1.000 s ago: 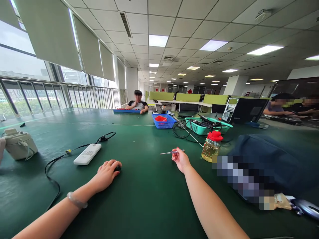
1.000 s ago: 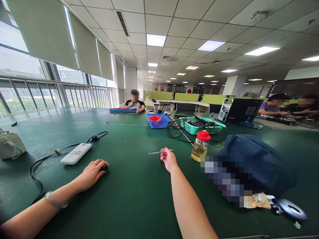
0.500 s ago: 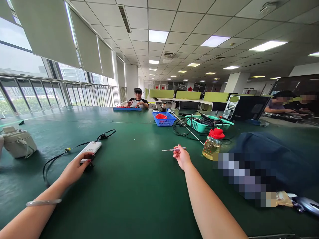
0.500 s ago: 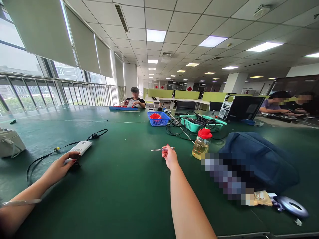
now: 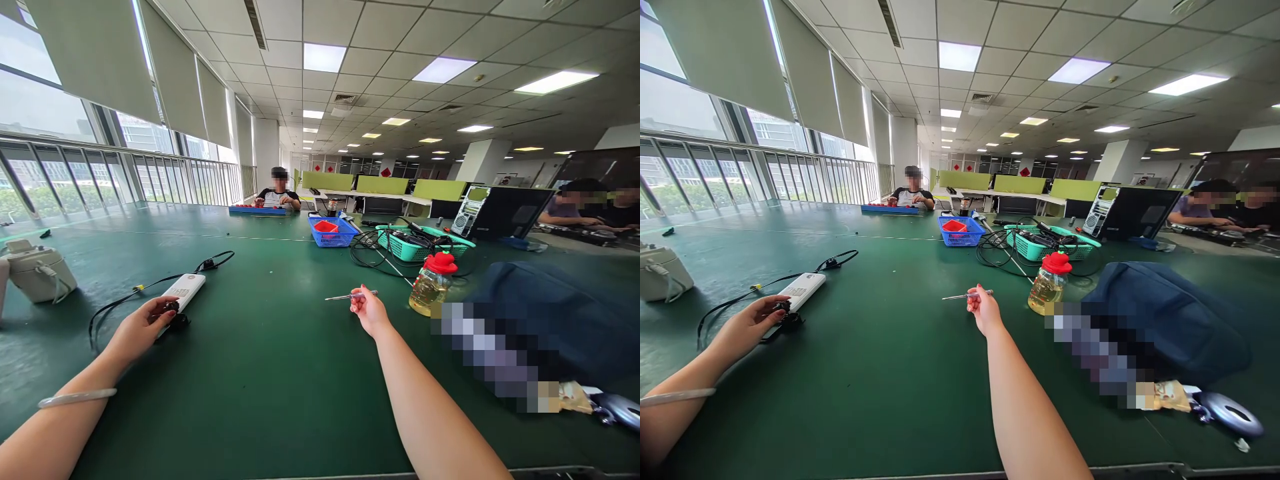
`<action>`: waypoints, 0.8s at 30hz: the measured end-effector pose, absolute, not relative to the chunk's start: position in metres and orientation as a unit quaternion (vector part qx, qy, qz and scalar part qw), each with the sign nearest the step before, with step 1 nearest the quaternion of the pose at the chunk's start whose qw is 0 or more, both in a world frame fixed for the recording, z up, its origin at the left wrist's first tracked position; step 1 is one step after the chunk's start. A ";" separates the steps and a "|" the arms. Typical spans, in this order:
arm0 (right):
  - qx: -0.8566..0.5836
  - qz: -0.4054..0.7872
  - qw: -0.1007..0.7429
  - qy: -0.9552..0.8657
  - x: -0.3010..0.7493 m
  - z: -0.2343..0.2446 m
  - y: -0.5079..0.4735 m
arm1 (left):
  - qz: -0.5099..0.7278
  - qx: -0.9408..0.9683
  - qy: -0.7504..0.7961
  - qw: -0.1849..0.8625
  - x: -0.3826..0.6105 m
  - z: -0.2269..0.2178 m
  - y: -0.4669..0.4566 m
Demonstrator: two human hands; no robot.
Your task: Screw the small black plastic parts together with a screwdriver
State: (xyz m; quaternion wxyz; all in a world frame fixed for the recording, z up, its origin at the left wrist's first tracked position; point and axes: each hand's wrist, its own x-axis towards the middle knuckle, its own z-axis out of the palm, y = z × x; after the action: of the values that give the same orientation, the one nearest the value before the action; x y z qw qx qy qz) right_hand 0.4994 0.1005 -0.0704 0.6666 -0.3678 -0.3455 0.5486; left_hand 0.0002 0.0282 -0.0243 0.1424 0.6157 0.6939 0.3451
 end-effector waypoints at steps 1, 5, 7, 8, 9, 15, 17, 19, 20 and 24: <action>-0.368 0.549 0.666 -0.346 0.499 -0.070 0.100 | 0.344 0.616 0.693 0.145 -0.001 -0.025 0.028; -0.371 0.549 0.662 -0.351 0.499 -0.068 0.100 | 0.329 0.629 0.689 0.143 -0.003 -0.026 0.028; -0.372 0.548 0.660 -0.356 0.499 -0.068 0.099 | 0.318 0.636 0.689 0.136 -0.003 -0.026 0.028; -0.372 0.547 0.659 -0.358 0.499 -0.068 0.099 | 0.311 0.641 0.689 0.134 -0.003 -0.026 0.028; -0.372 0.546 0.658 -0.361 0.499 -0.068 0.099 | 0.304 0.646 0.688 0.133 -0.003 -0.026 0.028; -0.369 0.547 0.657 -0.366 0.500 -0.069 0.100 | 0.233 0.672 0.695 0.103 0.001 -0.025 0.028; -0.366 0.548 0.658 -0.364 0.500 -0.070 0.100 | 0.221 0.673 0.699 0.096 0.001 -0.025 0.028; -0.364 0.550 0.659 -0.362 0.500 -0.070 0.100 | 0.222 0.684 0.689 0.094 0.000 -0.026 0.028; -0.363 0.551 0.659 -0.361 0.500 -0.070 0.100 | 0.223 0.692 0.680 0.092 -0.001 -0.026 0.028; -0.358 0.556 0.660 -0.356 0.500 -0.070 0.100 | 0.211 0.717 0.661 0.069 -0.010 -0.026 0.026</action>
State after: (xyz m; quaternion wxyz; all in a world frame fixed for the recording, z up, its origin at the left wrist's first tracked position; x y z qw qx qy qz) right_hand 0.4996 0.1004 -0.0696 0.6601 -0.3577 -0.3563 0.5562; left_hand -0.0100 0.0256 -0.0264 0.0693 0.7169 0.6609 0.2107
